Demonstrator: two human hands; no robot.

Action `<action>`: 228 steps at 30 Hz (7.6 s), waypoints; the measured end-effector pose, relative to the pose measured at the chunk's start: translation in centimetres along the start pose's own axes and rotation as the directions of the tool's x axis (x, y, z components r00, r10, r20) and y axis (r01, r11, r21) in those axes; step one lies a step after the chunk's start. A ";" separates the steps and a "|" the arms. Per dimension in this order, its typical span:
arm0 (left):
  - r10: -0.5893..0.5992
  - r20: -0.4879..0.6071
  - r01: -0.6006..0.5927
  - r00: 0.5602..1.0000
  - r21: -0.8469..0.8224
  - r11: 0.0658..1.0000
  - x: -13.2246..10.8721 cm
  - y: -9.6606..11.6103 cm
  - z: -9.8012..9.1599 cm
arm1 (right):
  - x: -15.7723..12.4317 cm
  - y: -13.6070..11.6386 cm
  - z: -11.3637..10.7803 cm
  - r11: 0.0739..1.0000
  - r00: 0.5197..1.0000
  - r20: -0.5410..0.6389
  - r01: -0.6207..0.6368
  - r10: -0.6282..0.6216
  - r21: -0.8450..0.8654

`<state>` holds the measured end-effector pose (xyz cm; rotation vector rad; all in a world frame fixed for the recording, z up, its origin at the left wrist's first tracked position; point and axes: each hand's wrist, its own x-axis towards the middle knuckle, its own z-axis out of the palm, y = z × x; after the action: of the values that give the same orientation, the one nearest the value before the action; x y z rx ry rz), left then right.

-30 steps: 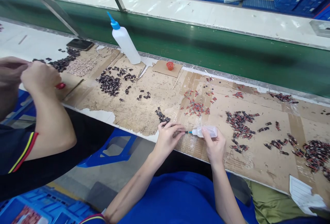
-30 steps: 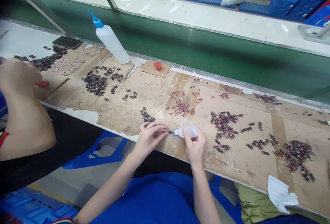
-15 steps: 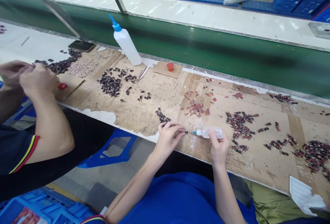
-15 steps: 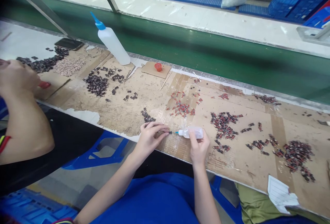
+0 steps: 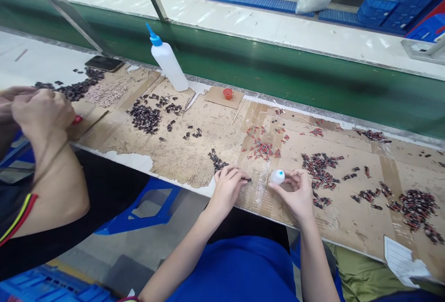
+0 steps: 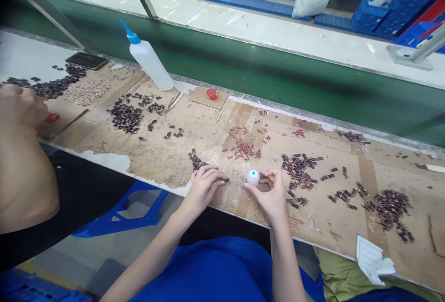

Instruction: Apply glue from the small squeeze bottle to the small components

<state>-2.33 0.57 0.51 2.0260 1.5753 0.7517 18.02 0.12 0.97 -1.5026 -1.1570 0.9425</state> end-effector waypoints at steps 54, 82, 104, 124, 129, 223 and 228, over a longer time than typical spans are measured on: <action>-0.023 -0.205 -0.115 0.978 -0.637 0.762 -2.0 6.2 -5.0 | -6.2 -8.1 4.3 0.972 0.974 -0.106 0.212 -0.202 0.098; 0.064 0.006 -0.050 0.998 -0.557 0.829 -1.0 5.2 -2.1 | -5.9 -3.9 -2.6 0.979 0.904 -0.387 0.127 -0.180 -0.159; 0.181 0.055 -0.184 0.982 0.066 0.981 3.2 -2.2 -3.1 | -1.2 0.4 -0.3 0.931 0.967 0.090 0.255 -0.239 -0.262; 0.080 0.025 -0.074 0.997 -0.168 0.983 1.6 -0.6 0.0 | -1.3 -1.0 1.0 0.997 0.986 -0.151 -0.064 0.072 0.053; 0.066 0.024 -0.063 0.998 -0.115 0.991 1.7 -0.7 0.1 | -1.4 -1.6 1.2 0.998 0.990 -0.134 -0.052 0.047 -0.032; 0.192 -0.088 -0.199 0.977 -0.088 0.976 0.9 -0.9 1.0 | -6.2 -1.4 4.3 0.986 0.977 -0.138 -0.156 0.164 0.064; 0.297 -0.050 -0.301 0.953 -0.122 0.946 1.0 -0.4 0.4 | -5.5 -2.0 4.1 0.985 0.983 -0.067 -0.173 0.173 0.007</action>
<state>-2.13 1.66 0.10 2.1919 1.2116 0.9731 12.40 -4.11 2.07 -1.6423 -0.9890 1.0003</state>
